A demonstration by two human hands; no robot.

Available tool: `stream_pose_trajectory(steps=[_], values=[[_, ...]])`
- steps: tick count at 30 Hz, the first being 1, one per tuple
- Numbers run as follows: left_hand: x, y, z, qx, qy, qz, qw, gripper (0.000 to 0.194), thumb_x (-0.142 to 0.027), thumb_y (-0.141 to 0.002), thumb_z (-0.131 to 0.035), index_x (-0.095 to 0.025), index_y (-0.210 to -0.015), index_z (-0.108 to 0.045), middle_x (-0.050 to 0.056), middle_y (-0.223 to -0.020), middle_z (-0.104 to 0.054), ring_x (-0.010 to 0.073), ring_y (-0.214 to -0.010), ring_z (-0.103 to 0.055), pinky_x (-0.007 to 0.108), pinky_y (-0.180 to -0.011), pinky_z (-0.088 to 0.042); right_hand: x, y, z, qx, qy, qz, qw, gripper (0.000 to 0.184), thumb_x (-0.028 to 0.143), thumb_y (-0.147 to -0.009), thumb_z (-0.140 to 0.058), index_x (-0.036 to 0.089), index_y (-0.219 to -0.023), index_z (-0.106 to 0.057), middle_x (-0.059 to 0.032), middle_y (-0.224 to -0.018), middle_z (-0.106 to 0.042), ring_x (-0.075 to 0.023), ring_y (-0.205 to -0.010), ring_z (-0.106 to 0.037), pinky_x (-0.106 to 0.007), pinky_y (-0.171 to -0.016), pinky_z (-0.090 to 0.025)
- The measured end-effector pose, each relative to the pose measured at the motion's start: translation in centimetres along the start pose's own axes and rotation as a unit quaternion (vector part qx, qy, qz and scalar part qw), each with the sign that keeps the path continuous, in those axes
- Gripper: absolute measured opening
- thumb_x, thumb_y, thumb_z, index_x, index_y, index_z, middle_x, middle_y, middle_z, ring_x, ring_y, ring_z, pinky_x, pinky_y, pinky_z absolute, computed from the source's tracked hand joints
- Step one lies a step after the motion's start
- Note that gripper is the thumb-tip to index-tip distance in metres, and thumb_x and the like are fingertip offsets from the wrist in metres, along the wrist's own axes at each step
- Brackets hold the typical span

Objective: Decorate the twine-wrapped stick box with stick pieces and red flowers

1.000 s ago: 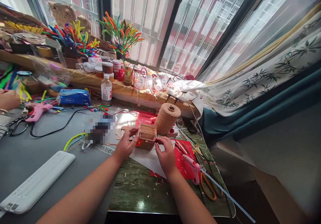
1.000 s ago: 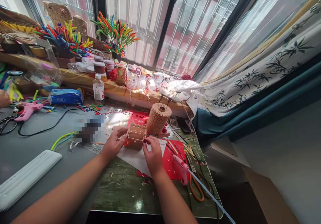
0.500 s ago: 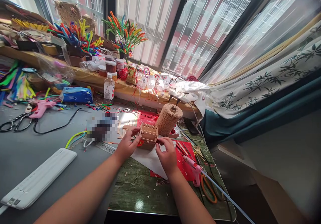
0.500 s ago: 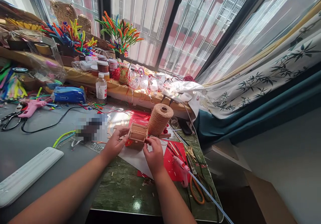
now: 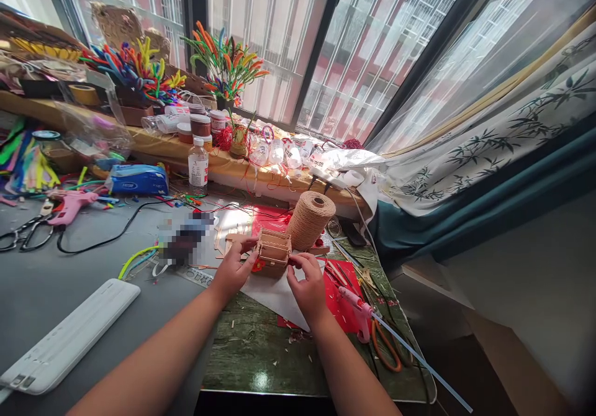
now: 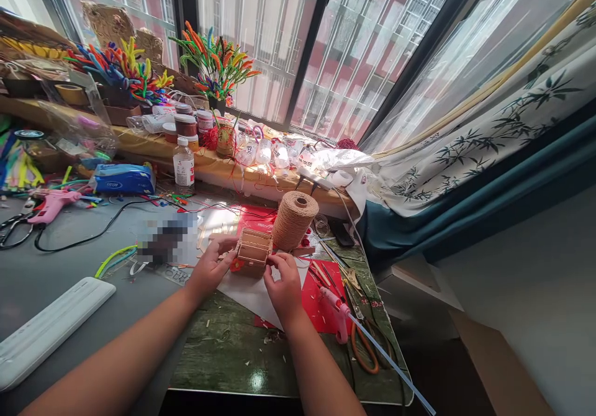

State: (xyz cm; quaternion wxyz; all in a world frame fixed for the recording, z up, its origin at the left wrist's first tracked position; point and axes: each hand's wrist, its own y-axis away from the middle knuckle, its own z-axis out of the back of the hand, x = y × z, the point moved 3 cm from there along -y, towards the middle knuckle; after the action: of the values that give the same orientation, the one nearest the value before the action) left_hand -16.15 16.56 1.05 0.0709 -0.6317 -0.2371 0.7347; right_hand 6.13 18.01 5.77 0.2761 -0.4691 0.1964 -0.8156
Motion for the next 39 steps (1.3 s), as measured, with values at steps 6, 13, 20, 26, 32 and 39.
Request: stream_pose_trajectory(steps=[6, 13, 20, 26, 32, 39], values=[[0.0, 0.0, 0.2, -0.003, 0.008, 0.002, 1.0, 0.038, -0.039, -0.098, -0.06, -0.025, -0.133, -0.059, 0.013, -0.132, -0.066, 0.028, -0.125, -0.064, 0.052, -0.112, -0.048, -0.4, 1.0, 0.5, -0.038, 0.008, 0.001, 0.999, 0.032, 0.015, -0.092, -0.063, 0.023, -0.122, -0.068, -0.0105, -0.115, -0.064, -0.0243, -0.1, -0.063, -0.041, -0.089, -0.056], [0.1, 0.0, 0.0, -0.001, 0.002, 0.004, 1.0, 0.038, -0.038, -0.099, -0.059, -0.025, -0.134, -0.058, 0.013, -0.131, -0.066, 0.028, -0.125, -0.064, 0.053, -0.111, -0.048, -0.7, 2.0, 0.2, -0.026, 0.018, 0.013, 0.999, 0.029, 0.02, -0.098, -0.061, 0.024, -0.125, -0.07, -0.0109, -0.114, -0.066, -0.025, -0.103, -0.065, -0.042, -0.091, -0.056], [-0.2, 0.1, 0.2, 0.005, -0.003, 0.009, 1.0, 0.039, -0.04, -0.099, -0.057, -0.024, -0.134, -0.058, 0.014, -0.131, -0.066, 0.0282, -0.123, -0.065, 0.052, -0.107, -0.051, -0.8, 0.8, -0.4, -0.029, 0.018, 0.048, 0.998, 0.023, 0.021, -0.1, -0.061, 0.025, -0.118, -0.075, -0.0113, -0.115, -0.069, -0.0266, -0.112, -0.065, -0.047, -0.101, -0.054], [-0.2, 0.0, 0.1, 0.004, -0.019, 0.005, 1.0, 0.039, -0.04, -0.098, -0.059, -0.026, -0.134, -0.06, 0.012, -0.133, -0.066, 0.0278, -0.123, -0.065, 0.048, -0.106, -0.052, -0.6, 0.4, -0.3, -0.029, 0.023, 0.052, 0.998, 0.023, 0.021, -0.099, -0.061, 0.025, -0.117, -0.075, -0.0112, -0.114, -0.07, -0.0268, -0.11, -0.066, -0.047, -0.099, -0.054], [-1.4, -0.3, 2.5, -0.137, -0.064, -0.001, 0.988, 0.025, -0.041, -0.102, -0.055, -0.023, -0.11, -0.07, 0.007, -0.107, -0.074, 0.0238, -0.102, -0.07, 0.041, -0.097, -0.055, 0.8, 2.9, 2.2, -0.07, 0.011, 0.028, 0.997, 0.025, 0.019, -0.095, -0.063, 0.026, -0.118, -0.07, -0.0109, -0.117, -0.068, -0.0291, -0.112, -0.065, -0.051, -0.1, -0.052], [-3.2, -0.6, 5.7, -0.329, -0.038, 0.0, 0.944, 0.026, -0.04, -0.103, -0.054, -0.019, -0.106, -0.068, 0.006, -0.098, -0.074, 0.0172, -0.088, -0.07, 0.033, -0.086, -0.058, 1.8, 10.9, 2.9, 0.114, -0.066, -0.027, 0.991, 0.025, 0.012, -0.095, -0.058, 0.029, -0.112, -0.067, -0.0076, -0.1, -0.071, -0.0263, -0.093, -0.069, -0.042, -0.08, -0.059]])
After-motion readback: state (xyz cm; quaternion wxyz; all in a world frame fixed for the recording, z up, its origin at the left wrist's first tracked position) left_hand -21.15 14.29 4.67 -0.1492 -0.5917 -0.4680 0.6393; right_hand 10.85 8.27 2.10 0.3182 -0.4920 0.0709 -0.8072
